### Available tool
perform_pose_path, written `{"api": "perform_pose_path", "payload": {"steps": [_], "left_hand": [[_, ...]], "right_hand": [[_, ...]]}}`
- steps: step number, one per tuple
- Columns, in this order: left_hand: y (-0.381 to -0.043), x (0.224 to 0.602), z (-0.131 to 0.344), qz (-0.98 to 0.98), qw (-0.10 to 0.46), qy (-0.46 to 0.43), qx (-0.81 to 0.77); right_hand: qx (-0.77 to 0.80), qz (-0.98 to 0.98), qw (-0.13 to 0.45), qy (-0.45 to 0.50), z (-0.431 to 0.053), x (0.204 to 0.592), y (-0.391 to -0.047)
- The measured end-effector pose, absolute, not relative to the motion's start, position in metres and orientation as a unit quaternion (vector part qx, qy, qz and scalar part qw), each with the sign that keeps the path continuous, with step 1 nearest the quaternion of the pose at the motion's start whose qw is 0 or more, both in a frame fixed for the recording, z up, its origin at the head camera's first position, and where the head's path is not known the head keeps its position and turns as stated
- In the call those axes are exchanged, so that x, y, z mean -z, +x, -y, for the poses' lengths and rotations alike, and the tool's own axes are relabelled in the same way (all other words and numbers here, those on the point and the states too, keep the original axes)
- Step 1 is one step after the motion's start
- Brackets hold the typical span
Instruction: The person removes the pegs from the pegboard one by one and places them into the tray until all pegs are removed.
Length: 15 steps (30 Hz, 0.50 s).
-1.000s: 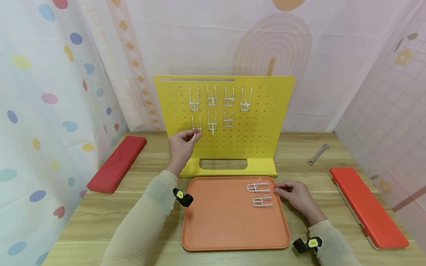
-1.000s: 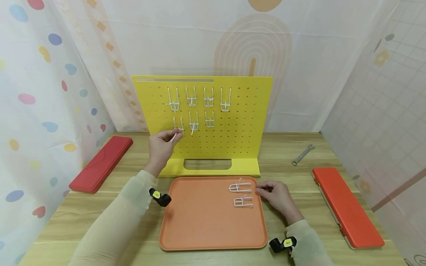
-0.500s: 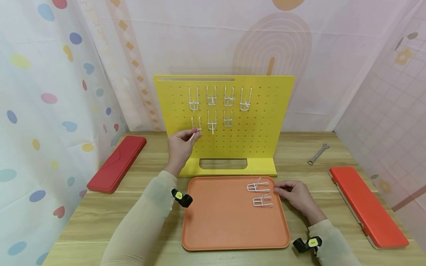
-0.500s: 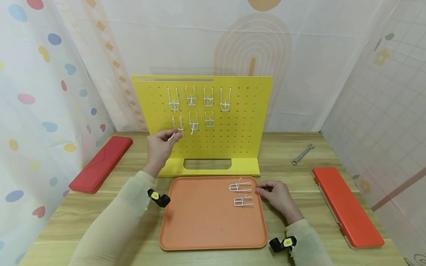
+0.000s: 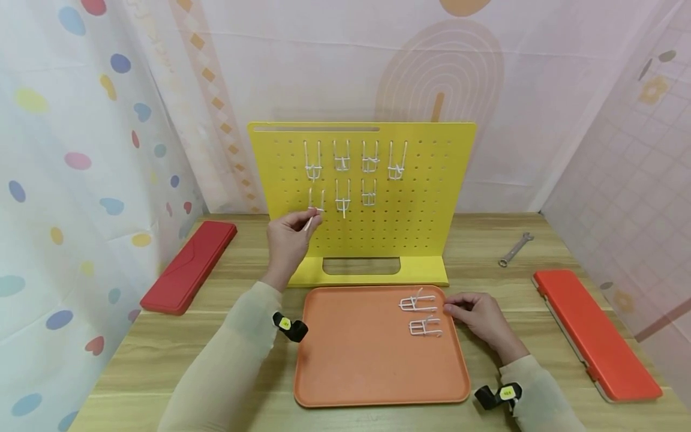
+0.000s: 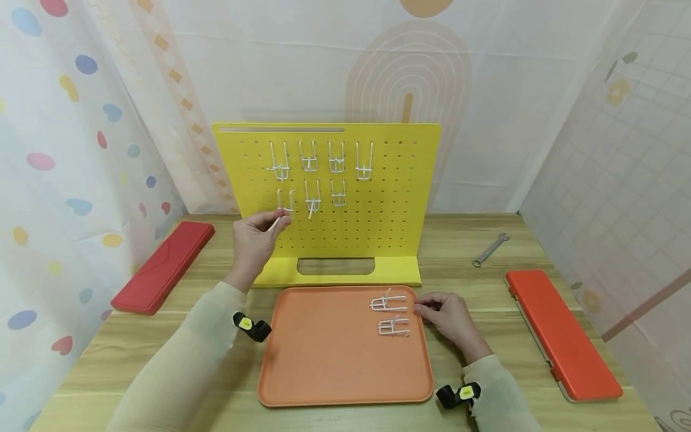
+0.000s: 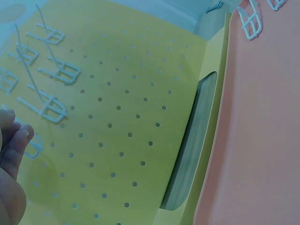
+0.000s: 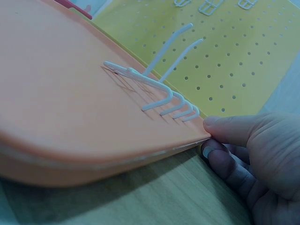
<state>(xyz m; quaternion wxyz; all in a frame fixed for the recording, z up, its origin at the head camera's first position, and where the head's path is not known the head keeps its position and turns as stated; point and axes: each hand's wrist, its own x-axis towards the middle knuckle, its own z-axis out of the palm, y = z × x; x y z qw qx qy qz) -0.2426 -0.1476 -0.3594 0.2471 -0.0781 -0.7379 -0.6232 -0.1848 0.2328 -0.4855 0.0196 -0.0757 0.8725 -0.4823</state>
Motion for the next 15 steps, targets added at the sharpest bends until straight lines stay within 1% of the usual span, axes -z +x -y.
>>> {"api": "perform_pose_path", "payload": {"steps": [6,15], "left_hand": [[-0.243,0.372,0.157,0.748,0.263,-0.082,0.604],[-0.225,0.374,0.159,0.736,0.297,-0.126,0.595]], "right_hand": [[0.479,-0.874,0.016,-0.078,-0.233,0.485,-0.185],[0.478,-0.875,0.014,-0.079,-0.232,0.486,-0.185]]}}
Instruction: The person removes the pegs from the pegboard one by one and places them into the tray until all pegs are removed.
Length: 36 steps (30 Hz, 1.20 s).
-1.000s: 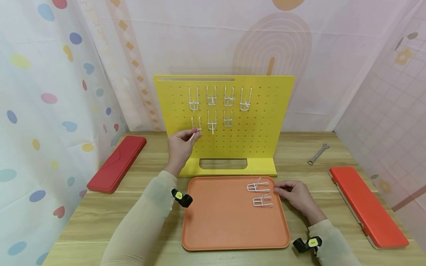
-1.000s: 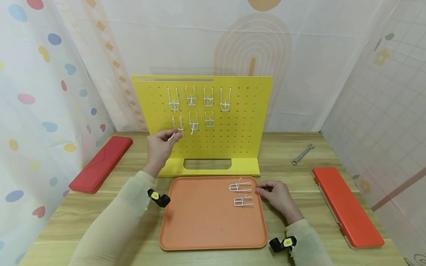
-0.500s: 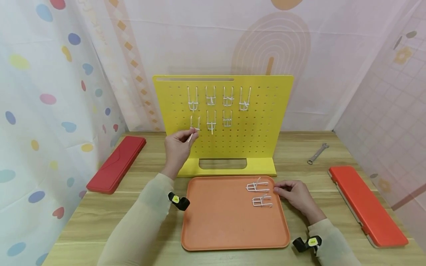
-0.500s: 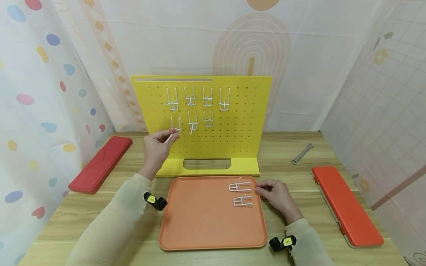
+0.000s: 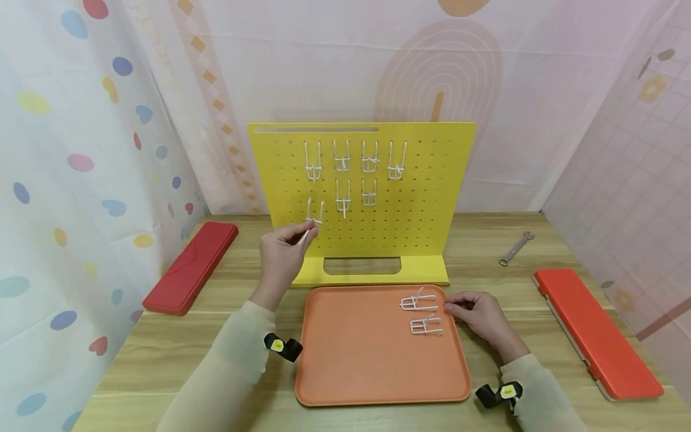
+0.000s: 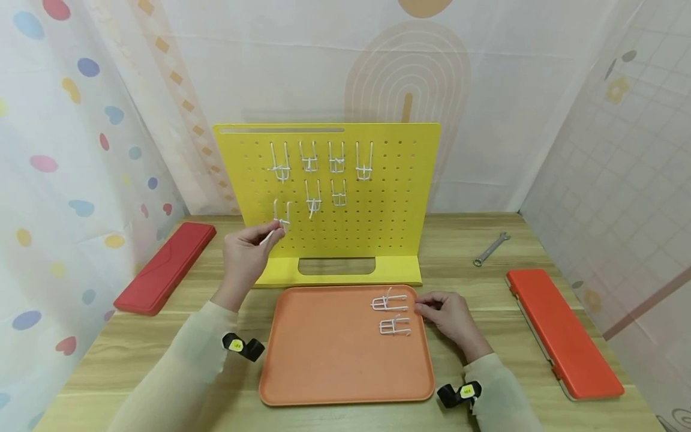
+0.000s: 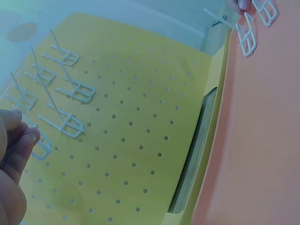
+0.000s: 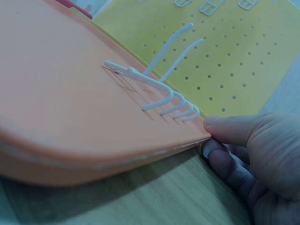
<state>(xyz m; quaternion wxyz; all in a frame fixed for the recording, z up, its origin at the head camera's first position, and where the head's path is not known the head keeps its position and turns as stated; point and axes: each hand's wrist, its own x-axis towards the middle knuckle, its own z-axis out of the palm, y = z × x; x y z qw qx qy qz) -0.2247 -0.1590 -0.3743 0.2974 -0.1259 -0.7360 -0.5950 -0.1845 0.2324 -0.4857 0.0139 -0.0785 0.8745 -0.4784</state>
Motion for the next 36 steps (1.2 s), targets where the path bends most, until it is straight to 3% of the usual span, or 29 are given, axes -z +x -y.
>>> {"api": "perform_pose_path", "payload": {"steps": [11,36], "left_hand": [[-0.212,0.379,0.156,0.762,0.381,-0.138,0.505],[-0.175,0.403,0.132,0.799,0.284,-0.155,0.507]], "right_hand": [[0.475,-0.876,0.012,-0.08,-0.232,0.486,-0.185],[0.473,-0.877,0.018,-0.076,-0.232,0.483,-0.184]]}}
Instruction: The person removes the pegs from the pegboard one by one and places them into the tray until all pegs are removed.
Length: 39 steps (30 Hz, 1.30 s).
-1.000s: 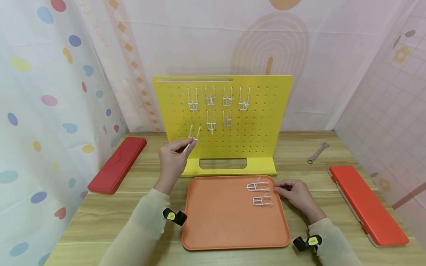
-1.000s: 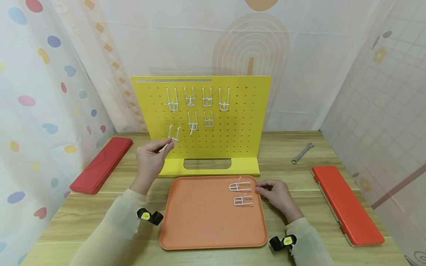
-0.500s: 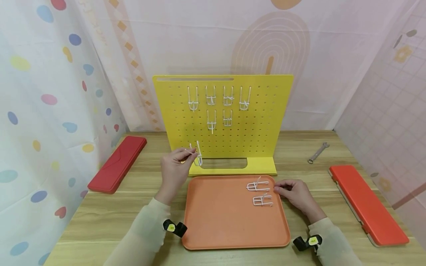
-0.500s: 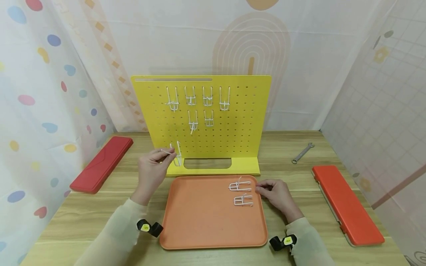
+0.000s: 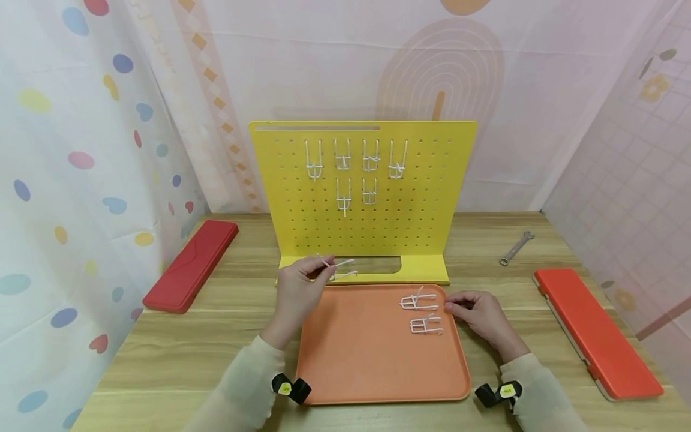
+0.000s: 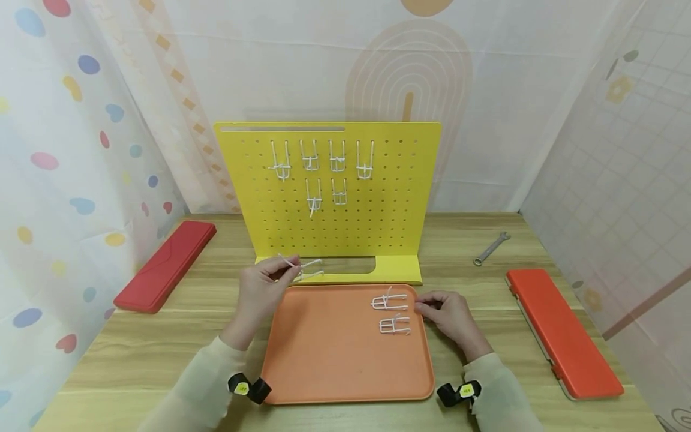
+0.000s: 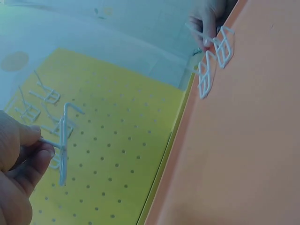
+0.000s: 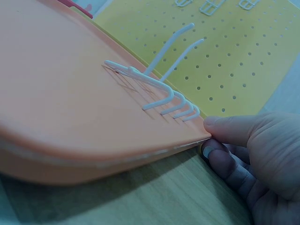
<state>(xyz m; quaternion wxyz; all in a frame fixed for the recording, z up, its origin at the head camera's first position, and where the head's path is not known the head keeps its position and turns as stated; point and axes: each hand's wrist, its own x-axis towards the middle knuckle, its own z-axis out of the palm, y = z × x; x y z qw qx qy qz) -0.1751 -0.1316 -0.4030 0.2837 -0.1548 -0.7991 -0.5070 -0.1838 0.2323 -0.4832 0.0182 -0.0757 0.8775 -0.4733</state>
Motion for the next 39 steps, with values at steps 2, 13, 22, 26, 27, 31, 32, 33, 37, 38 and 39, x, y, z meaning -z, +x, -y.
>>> {"api": "perform_pose_path", "payload": {"steps": [2,13,22,26,27,31,32,33,37,38,39], "left_hand": [[-0.172,0.404,0.128,0.801,0.277,-0.159,0.506],[-0.155,0.407,0.095,0.811,0.206,-0.199,0.51],[-0.142,0.411,0.071,0.816,0.16,-0.231,0.505],[-0.138,0.414,0.06,0.817,0.145,-0.243,0.503],[-0.137,0.415,0.058,0.816,0.142,-0.249,0.502],[-0.132,0.418,0.045,0.808,0.119,-0.276,0.507],[-0.131,0.419,0.042,0.807,0.112,-0.281,0.507],[-0.13,0.42,0.038,0.807,0.108,-0.287,0.504],[-0.127,0.428,0.024,0.815,0.084,-0.308,0.484],[-0.126,0.43,0.021,0.819,0.081,-0.311,0.476],[-0.125,0.431,0.019,0.824,0.078,-0.313,0.466]], "right_hand": [[0.474,-0.877,0.019,-0.075,-0.232,0.483,-0.184],[0.485,-0.87,0.023,-0.082,-0.231,0.483,-0.183],[0.478,-0.874,0.025,-0.081,-0.231,0.484,-0.185],[0.474,-0.876,0.021,-0.082,-0.232,0.483,-0.184],[0.474,-0.876,0.021,-0.081,-0.232,0.482,-0.184],[0.472,-0.878,0.021,-0.081,-0.233,0.482,-0.183],[0.472,-0.877,0.021,-0.081,-0.233,0.482,-0.183],[0.472,-0.877,0.021,-0.083,-0.233,0.483,-0.183],[0.469,-0.879,0.018,-0.087,-0.233,0.483,-0.184],[0.467,-0.88,0.017,-0.087,-0.233,0.483,-0.184],[0.464,-0.881,0.015,-0.088,-0.233,0.483,-0.184]]}}
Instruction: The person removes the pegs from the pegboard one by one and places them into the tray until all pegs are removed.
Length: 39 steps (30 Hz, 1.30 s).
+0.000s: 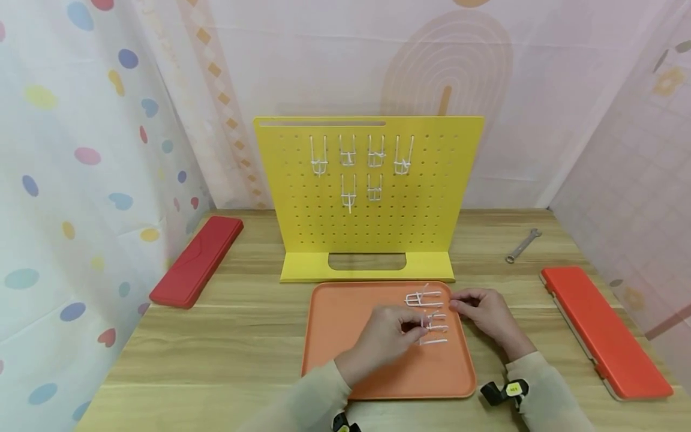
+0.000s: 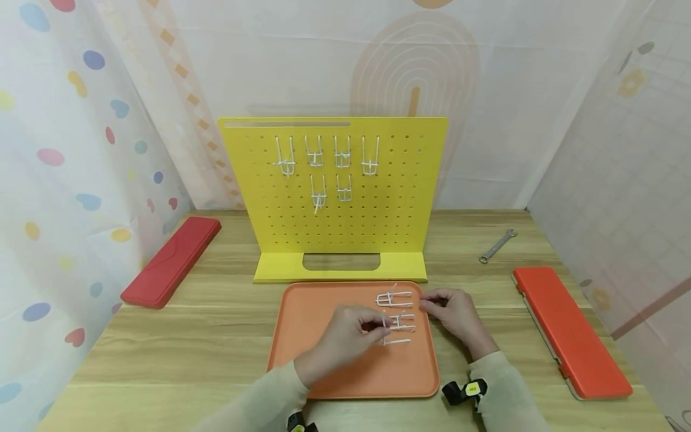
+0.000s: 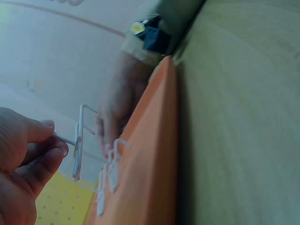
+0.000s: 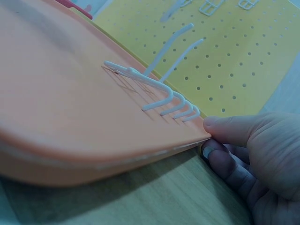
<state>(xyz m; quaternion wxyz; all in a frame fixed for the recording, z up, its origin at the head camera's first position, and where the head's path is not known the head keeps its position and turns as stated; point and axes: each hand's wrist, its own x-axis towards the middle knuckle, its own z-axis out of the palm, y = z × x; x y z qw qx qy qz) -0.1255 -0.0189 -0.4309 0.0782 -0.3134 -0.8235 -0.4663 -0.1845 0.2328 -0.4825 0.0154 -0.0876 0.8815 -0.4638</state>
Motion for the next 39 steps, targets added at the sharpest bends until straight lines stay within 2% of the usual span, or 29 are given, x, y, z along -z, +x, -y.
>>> {"api": "perform_pose_path", "payload": {"steps": [19,39], "left_hand": [[-0.12,0.449,-0.001,0.856,0.066,-0.328,0.394],[-0.119,0.455,-0.001,0.857,0.04,-0.327,0.395]], "right_hand": [[0.464,-0.882,0.009,-0.083,-0.233,0.48,-0.184],[0.465,-0.881,0.007,-0.08,-0.232,0.482,-0.184]]}}
